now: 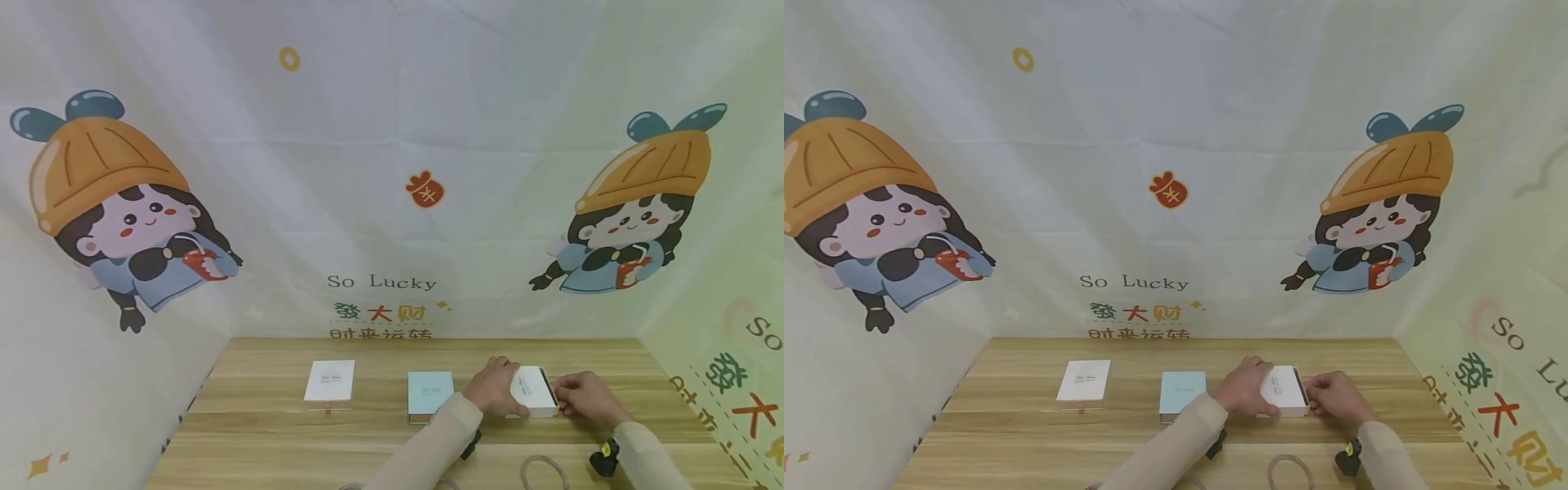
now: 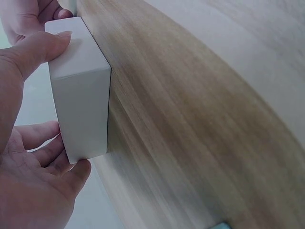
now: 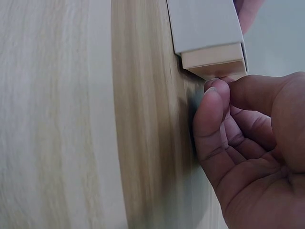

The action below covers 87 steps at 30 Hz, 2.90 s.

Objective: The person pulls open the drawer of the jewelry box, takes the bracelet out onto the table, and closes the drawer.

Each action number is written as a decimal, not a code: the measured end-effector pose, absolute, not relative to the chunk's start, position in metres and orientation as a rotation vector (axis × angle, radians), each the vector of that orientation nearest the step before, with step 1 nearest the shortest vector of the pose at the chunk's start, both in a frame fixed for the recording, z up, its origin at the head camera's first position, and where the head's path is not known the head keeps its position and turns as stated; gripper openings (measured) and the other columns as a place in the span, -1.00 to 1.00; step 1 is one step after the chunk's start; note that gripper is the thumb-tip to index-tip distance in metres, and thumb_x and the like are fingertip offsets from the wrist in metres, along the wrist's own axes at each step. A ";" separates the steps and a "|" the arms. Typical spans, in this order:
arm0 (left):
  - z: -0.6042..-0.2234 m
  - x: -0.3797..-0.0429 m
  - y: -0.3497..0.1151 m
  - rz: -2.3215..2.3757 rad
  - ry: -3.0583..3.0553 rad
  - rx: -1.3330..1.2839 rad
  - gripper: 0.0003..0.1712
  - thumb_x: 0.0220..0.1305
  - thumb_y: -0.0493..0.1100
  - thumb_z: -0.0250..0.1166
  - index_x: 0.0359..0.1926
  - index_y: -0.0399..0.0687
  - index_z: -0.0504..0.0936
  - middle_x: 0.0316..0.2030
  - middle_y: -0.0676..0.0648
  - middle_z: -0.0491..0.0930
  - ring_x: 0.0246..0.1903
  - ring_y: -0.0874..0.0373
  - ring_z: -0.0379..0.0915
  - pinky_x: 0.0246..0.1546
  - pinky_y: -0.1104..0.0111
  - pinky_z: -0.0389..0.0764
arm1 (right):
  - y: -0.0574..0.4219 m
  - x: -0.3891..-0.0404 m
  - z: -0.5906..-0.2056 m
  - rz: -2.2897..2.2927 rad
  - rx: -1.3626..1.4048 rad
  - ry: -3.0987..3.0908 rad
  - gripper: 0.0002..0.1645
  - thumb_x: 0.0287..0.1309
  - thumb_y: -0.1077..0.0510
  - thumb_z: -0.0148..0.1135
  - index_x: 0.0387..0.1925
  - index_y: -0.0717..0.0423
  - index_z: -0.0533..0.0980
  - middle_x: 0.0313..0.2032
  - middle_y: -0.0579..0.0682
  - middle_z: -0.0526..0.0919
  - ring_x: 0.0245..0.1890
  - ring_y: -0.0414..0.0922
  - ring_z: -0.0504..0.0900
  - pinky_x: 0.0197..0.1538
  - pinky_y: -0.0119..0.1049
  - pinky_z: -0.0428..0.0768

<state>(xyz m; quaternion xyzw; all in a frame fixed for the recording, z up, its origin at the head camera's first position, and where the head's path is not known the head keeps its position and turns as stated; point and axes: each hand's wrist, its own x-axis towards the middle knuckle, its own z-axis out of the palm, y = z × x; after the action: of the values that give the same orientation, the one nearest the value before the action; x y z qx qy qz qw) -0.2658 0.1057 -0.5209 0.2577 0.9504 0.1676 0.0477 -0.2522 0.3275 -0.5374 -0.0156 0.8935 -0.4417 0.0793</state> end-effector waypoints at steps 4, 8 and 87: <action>-0.520 -0.266 0.106 0.504 2.900 0.790 -0.01 0.00 0.25 0.59 0.42 0.08 0.43 0.26 0.14 0.46 0.19 0.32 0.34 0.11 0.55 0.48 | 0.323 -0.252 -0.535 -1.299 -0.085 2.683 -0.71 0.40 0.33 0.09 -0.12 0.53 0.62 -0.49 -0.03 0.66 -0.45 -0.16 0.61 -0.41 -0.37 0.67; -0.519 -0.266 0.106 0.508 2.897 0.798 -0.03 0.02 0.24 0.58 0.42 0.08 0.44 0.26 0.14 0.47 0.19 0.32 0.34 0.10 0.55 0.48 | 0.320 -0.253 -0.534 -1.275 -0.093 2.695 -0.70 0.44 0.29 0.08 -0.13 0.51 0.63 -0.48 -0.02 0.68 -0.46 -0.17 0.61 -0.42 -0.36 0.66; -0.524 -0.225 0.102 1.564 2.726 -0.087 -0.79 0.01 -0.47 0.34 -0.67 -0.22 0.64 -0.71 0.06 0.37 -0.70 0.23 0.16 -0.73 0.45 0.20 | 0.323 -0.282 -0.504 -1.035 -0.422 2.783 -0.75 0.14 0.30 0.44 -0.12 0.31 0.69 -0.19 0.14 0.78 -0.18 -0.07 0.70 -0.15 -0.22 0.64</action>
<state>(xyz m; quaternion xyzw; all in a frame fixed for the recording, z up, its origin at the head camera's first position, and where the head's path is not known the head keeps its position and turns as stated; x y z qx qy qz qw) -0.2252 0.1018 -0.5236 -0.0277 0.8671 0.4974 -0.0013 -0.2818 0.3234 -0.5039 -0.1404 0.9256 -0.3442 0.0712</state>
